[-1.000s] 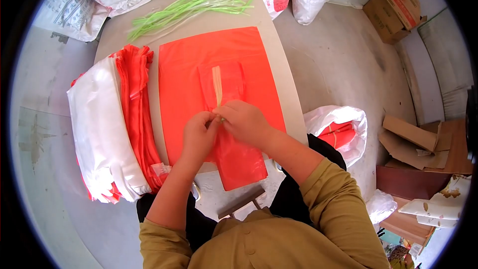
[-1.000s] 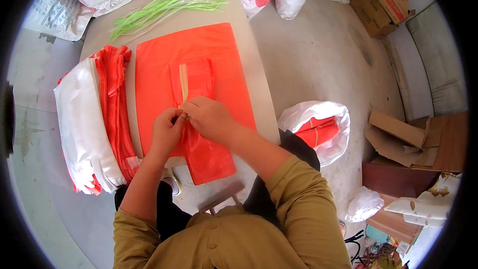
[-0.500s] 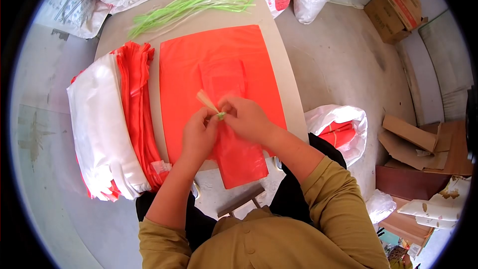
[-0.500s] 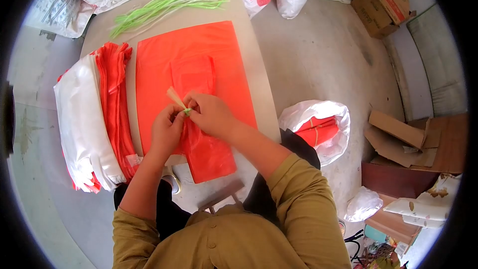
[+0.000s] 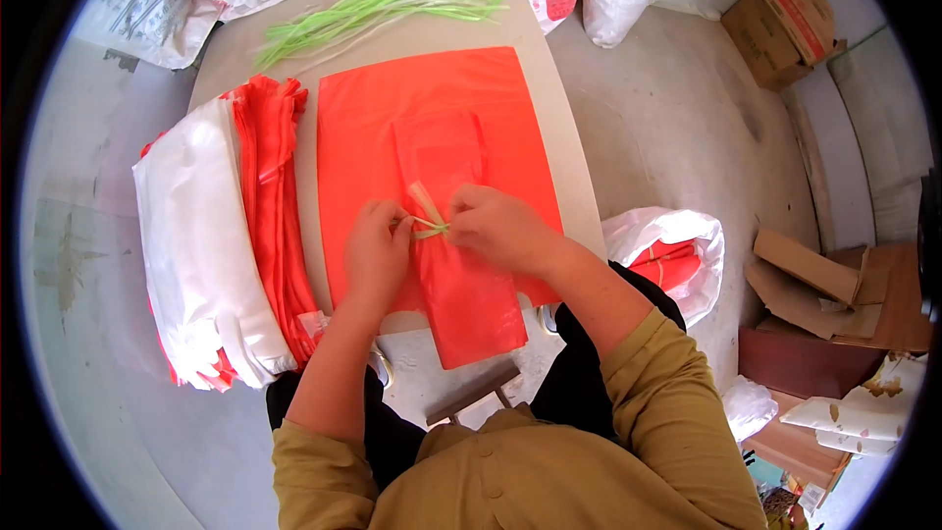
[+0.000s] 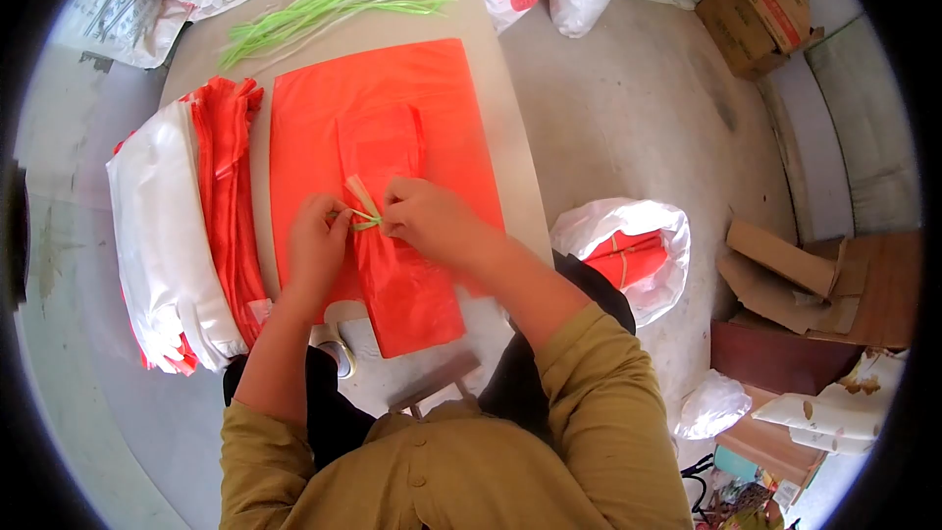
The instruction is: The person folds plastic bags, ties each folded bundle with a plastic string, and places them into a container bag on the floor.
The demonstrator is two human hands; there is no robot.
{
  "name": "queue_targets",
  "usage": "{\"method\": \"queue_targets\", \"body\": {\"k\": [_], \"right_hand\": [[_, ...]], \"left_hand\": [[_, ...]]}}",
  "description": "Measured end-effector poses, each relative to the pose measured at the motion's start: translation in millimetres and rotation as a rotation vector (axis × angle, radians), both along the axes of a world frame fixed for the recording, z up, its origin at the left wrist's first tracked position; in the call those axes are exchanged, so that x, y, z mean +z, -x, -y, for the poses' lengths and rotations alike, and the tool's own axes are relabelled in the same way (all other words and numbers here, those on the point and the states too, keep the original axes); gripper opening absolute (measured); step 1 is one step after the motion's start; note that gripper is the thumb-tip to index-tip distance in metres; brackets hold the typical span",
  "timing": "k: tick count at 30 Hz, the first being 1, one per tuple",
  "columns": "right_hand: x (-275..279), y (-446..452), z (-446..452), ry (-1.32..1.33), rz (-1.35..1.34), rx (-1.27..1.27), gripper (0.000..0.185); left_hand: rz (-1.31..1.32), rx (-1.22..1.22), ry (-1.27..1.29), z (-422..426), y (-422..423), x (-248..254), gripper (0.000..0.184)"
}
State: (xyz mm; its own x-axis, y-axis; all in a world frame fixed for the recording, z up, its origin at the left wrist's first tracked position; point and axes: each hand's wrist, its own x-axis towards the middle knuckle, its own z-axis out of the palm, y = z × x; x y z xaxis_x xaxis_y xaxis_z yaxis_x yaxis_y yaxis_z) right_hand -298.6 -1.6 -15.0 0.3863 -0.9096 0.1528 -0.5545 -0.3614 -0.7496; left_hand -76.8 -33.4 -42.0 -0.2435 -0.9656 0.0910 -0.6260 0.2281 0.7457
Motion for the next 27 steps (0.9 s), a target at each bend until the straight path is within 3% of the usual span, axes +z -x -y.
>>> {"method": "queue_targets", "body": {"k": [4, 7, 10, 13, 16, 19, 22, 25, 27], "right_hand": [[9.1, 11.0, -1.0, 0.078, 0.066, -0.110, 0.011], [21.4, 18.4, -0.7, -0.219, 0.248, -0.368, 0.016], [12.4, 22.3, 1.3, -0.250, 0.038, -0.277, 0.025], [4.6, 8.4, -8.9, -0.113, -0.149, -0.297, 0.036], [10.9, 1.3, -14.0, -0.133, -0.154, -0.290, 0.043], [18.6, -3.8, -14.4, -0.201, -0.203, -0.277, 0.051], [22.6, -6.1, -13.0, -0.226, 0.095, -0.165, 0.053], [14.7, -12.9, -17.6, -0.716, 1.039, -0.376, 0.056], [34.9, -8.8, -14.2, -0.846, 1.247, -0.378, 0.060]], "left_hand": [[0.054, 0.099, 0.197, 1.6, -0.4, -9.0, 0.045], [-0.069, 0.037, -0.261, -5.2, -3.4, 10.7, 0.071], [-0.187, 0.023, -0.321, -16.6, -0.3, 15.4, 0.080], [-0.272, 0.061, -0.341, -18.8, 5.4, 9.5, 0.078], [-0.346, 0.077, -0.541, -10.8, 11.4, 0.5, 0.073], [-0.964, 0.057, -0.781, -12.9, 20.7, 3.9, 0.069], [-0.957, 0.037, -0.659, -20.3, 26.4, 23.7, 0.056], [-1.074, -0.104, -0.601, -31.0, 26.2, 78.0, 0.043], [-1.068, -0.115, -0.524, -25.2, 18.0, 84.0, 0.043]]}}
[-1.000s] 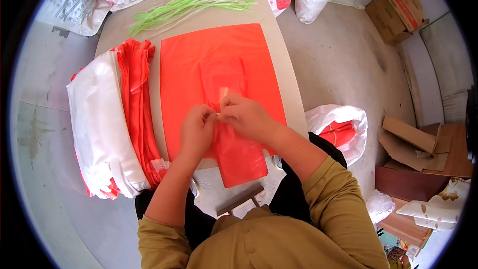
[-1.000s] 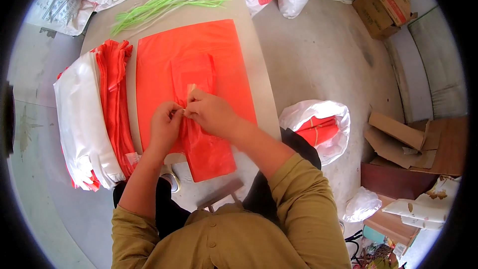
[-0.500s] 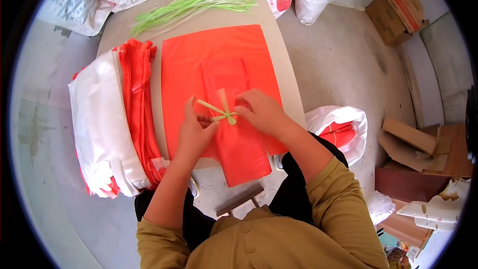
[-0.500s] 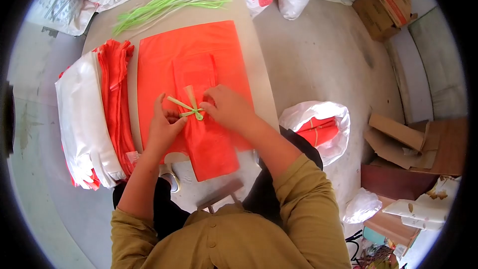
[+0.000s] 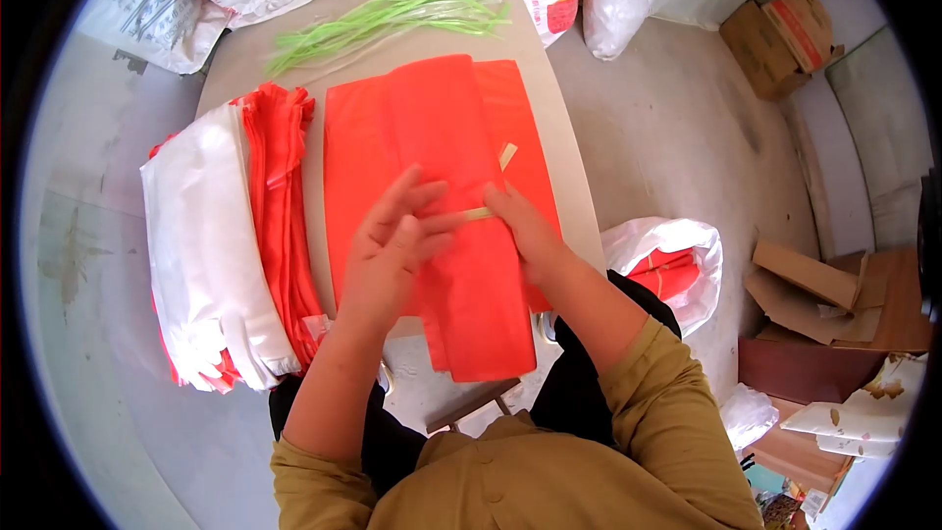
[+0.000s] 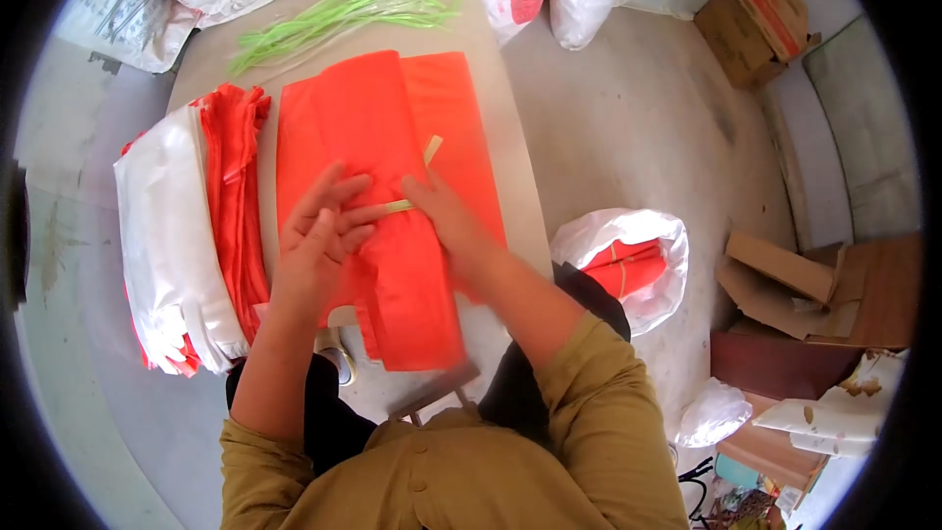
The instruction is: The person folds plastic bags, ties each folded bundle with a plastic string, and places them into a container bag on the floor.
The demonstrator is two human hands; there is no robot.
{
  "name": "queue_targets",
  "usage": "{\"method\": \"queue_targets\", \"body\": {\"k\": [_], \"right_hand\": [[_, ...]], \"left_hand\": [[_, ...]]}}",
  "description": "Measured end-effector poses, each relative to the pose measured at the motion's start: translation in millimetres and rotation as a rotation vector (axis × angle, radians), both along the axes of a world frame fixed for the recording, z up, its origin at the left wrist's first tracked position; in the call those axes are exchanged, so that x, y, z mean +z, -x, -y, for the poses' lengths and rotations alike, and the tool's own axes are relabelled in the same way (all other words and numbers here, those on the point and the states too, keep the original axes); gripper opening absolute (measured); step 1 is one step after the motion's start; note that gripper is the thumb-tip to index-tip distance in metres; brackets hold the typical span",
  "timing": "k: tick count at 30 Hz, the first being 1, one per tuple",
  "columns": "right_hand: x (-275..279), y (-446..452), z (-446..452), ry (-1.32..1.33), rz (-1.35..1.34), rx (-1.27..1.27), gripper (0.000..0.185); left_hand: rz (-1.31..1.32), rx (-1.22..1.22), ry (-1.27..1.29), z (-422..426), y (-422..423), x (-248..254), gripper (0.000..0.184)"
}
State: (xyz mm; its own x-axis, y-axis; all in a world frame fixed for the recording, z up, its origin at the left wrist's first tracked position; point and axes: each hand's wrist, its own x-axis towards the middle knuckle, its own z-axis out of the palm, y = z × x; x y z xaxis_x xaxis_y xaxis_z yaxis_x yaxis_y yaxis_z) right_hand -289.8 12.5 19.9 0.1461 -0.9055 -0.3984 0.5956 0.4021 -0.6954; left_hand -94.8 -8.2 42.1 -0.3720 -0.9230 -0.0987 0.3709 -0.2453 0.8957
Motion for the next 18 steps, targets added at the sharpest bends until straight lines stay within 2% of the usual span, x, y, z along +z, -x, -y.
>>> {"method": "queue_targets", "body": {"k": [1, 4, 7, 13, 18], "right_hand": [[9.0, 2.7, 4.4, -0.045, 0.109, -0.011, 0.063], [-64.8, 12.7, 23.2, -0.075, -0.083, -0.026, 0.069], [-61.2, 9.1, 22.9, -0.010, -0.226, -0.012, 0.071], [-61.8, -1.8, 24.2, 0.076, -0.206, 0.063, 0.085], [-42.7, -14.2, 14.1, 0.165, -0.409, 0.098, 0.097]], "left_hand": [[0.001, 0.015, 0.038, 4.5, -6.0, 1.1, 0.043], [0.322, 0.277, -0.001, 19.1, -23.0, -42.4, 0.051], [0.450, 0.207, -0.251, 14.4, -22.1, -44.2, 0.057], [0.272, 0.120, -0.226, 0.5, -13.6, -72.5, 0.058], [0.243, 0.161, -0.252, -1.5, -7.4, -73.1, 0.062]]}}
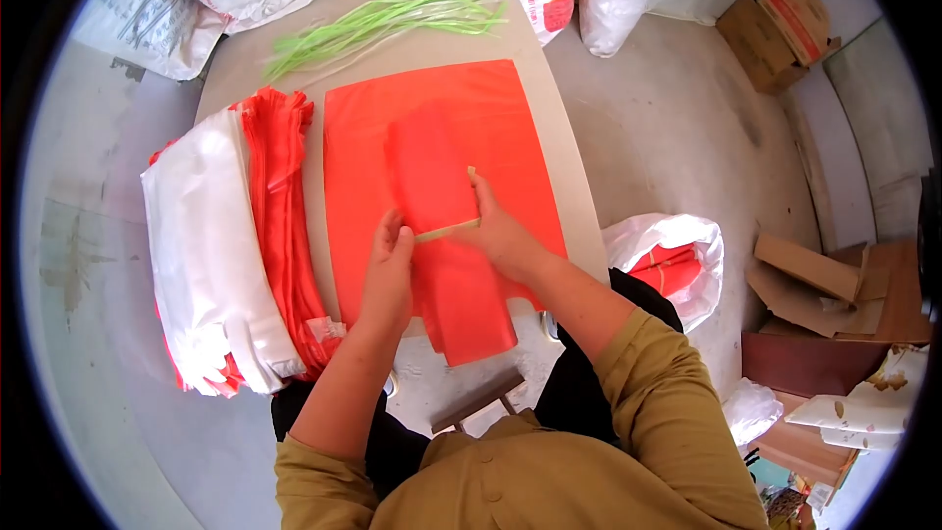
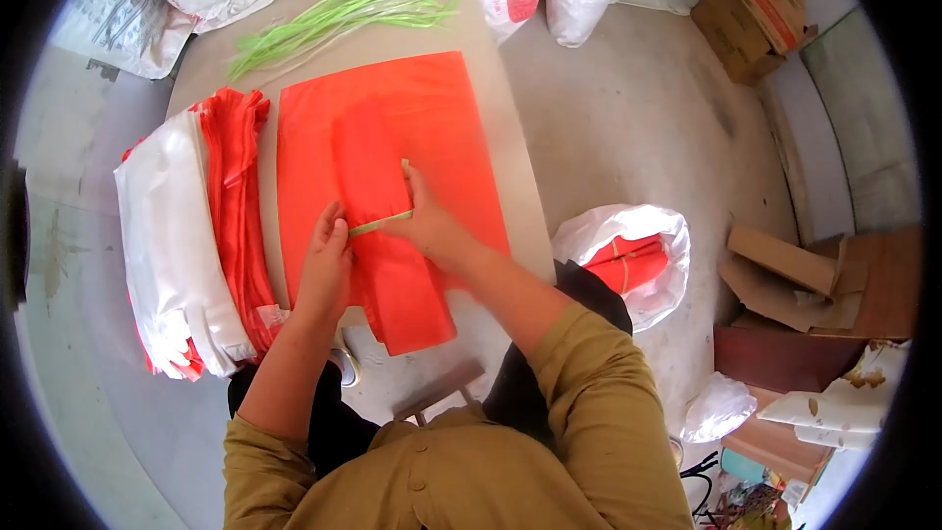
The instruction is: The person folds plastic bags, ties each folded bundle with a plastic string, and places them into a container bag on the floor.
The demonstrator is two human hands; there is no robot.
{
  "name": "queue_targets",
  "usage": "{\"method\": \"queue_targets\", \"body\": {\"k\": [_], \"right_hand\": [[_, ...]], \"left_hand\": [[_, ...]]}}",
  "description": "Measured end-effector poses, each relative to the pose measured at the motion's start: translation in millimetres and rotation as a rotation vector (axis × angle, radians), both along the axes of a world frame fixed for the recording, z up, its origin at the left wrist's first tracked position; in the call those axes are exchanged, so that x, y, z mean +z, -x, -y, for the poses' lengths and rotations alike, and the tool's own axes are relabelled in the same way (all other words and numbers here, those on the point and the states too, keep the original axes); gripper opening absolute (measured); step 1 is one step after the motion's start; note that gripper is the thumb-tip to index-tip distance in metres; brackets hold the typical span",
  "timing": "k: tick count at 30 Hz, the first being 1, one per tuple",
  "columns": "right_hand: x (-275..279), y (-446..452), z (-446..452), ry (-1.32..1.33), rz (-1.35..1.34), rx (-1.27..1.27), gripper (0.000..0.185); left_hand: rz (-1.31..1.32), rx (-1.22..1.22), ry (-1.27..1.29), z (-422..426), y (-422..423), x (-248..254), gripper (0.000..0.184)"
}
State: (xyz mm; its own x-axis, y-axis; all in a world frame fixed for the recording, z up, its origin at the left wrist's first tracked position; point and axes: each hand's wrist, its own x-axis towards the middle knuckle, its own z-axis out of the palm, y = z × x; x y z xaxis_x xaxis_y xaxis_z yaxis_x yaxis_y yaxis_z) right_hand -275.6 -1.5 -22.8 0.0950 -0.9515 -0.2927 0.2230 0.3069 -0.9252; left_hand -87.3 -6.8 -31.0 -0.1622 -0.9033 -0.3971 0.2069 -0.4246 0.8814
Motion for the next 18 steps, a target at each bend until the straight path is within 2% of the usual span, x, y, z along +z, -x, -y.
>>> {"method": "queue_targets", "body": {"k": [4, 7, 10, 13, 16, 18], "right_hand": [[14.1, -1.9, -4.5, 0.069, -0.072, 0.053, 0.104], [29.6, -4.8, -11.8, 0.109, 0.069, 0.055, 0.103], [37.4, -11.3, -20.2, -0.124, 0.167, 0.012, 0.099], [27.8, -17.8, -24.2, -0.144, 0.036, 0.015, 0.092], [20.9, -11.8, -16.6, -0.071, 0.185, -0.009, 0.080], [18.3, -9.9, -18.8, -0.045, 0.132, -0.005, 0.078]], "left_hand": [[-0.066, 0.118, 0.005, 1.3, -0.2, -2.7, 0.064], [-0.440, 0.046, -0.092, 4.8, -13.5, -2.4, 0.059], [-0.295, -0.004, -0.105, 1.2, -3.5, 13.8, 0.054], [-0.185, -0.045, -0.095, 0.3, 4.0, 4.8, 0.052], [-0.280, -0.016, -0.078, 11.0, 2.6, 8.3, 0.046], [-0.394, 0.049, -0.069, 13.2, 1.4, 19.3, 0.044]]}}
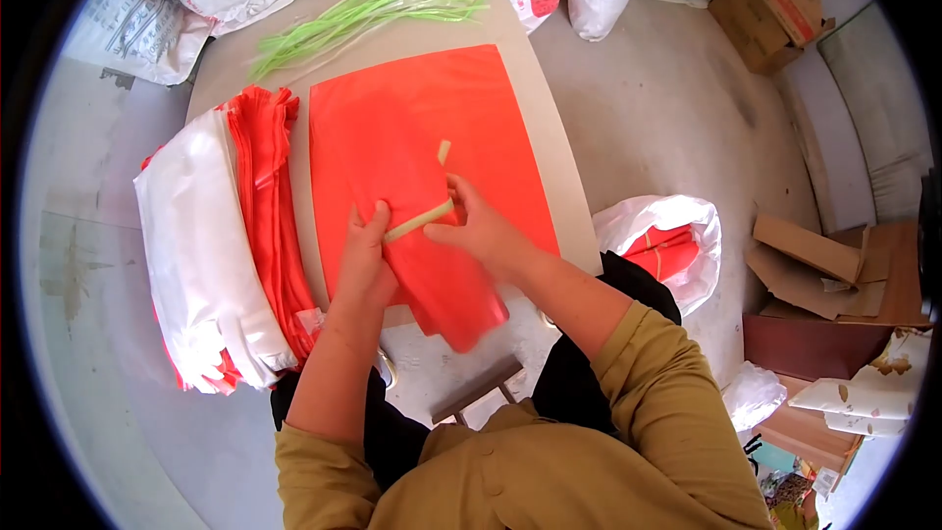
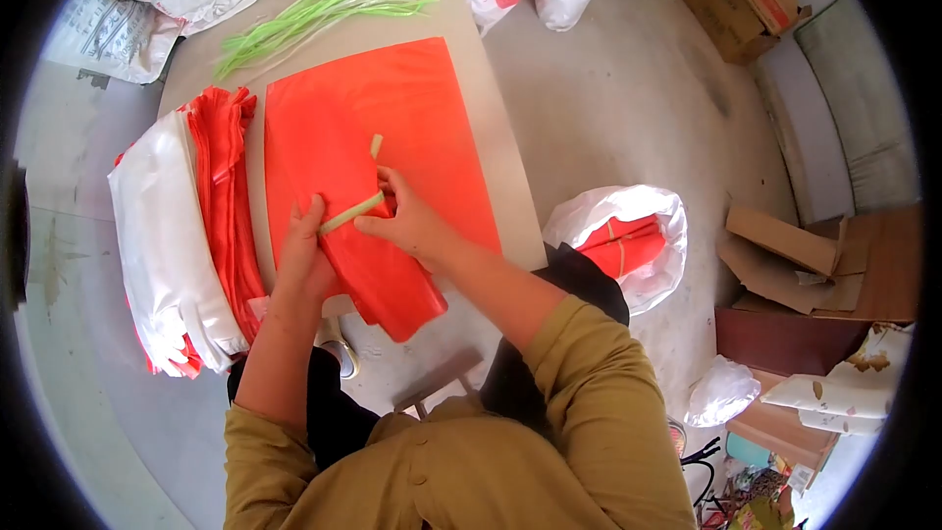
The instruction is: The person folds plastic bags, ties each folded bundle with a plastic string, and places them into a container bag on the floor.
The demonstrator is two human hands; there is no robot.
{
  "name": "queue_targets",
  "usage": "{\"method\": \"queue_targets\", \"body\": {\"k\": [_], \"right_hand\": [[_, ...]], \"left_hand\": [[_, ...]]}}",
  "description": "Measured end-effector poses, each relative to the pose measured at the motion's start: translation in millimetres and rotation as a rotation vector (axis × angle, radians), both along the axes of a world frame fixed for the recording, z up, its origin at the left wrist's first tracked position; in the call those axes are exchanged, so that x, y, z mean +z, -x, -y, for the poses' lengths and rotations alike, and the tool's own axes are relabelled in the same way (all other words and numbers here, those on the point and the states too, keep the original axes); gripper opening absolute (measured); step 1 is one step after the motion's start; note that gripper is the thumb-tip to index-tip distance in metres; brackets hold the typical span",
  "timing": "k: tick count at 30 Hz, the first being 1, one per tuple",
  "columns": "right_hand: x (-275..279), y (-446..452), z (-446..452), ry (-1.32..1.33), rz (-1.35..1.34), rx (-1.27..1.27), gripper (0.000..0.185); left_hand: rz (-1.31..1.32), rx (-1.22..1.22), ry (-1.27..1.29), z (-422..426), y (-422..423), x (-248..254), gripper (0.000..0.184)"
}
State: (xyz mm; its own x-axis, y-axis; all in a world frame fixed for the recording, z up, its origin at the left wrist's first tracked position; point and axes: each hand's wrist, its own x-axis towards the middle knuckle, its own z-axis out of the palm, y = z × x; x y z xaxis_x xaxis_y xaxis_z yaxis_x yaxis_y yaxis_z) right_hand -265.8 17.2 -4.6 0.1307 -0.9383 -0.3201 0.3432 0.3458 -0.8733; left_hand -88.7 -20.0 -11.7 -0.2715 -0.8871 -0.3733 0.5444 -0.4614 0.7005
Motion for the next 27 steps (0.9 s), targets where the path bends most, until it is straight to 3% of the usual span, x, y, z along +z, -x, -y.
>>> {"method": "queue_targets", "body": {"k": [4, 7, 10, 16, 19, 22, 25, 27], "right_hand": [[10.3, 8.8, -7.6, -0.089, 0.087, 0.254, 0.074], [-0.4, 7.7, -12.1, -0.098, 0.058, 0.282, 0.069], [13.6, 9.5, -20.6, 0.005, -0.427, 0.365, 0.067], [11.1, 12.6, -30.2, 0.036, -0.170, 0.411, 0.078], [10.6, 8.7, -27.1, -0.010, -0.109, 0.385, 0.080], [7.7, 6.9, -25.6, 0.072, -0.250, 0.399, 0.079], [21.2, 1.1, -29.8, 0.099, -0.275, 0.247, 0.075], [-8.2, -4.0, -23.3, 0.246, -0.308, 0.241, 0.074]], "left_hand": [[-0.081, 0.039, 0.045, 5.1, -7.5, 1.6, 0.042], [0.003, 0.039, 0.140, 8.6, -12.6, 5.9, 0.042], [0.015, 0.048, 0.100, 17.1, -20.1, -0.4, 0.043], [-0.119, 0.102, 0.141, 20.5, -20.3, 2.9, 0.049], [-0.081, 0.106, 0.280, 17.1, -16.5, 23.9, 0.047], [0.021, 0.102, 0.260, 26.9, -29.4, 16.6, 0.045], [-0.090, 0.088, 0.266, 24.6, -29.4, 16.1, 0.044], [-0.035, 0.158, 0.270, 18.4, -25.7, 32.4, 0.041]]}}
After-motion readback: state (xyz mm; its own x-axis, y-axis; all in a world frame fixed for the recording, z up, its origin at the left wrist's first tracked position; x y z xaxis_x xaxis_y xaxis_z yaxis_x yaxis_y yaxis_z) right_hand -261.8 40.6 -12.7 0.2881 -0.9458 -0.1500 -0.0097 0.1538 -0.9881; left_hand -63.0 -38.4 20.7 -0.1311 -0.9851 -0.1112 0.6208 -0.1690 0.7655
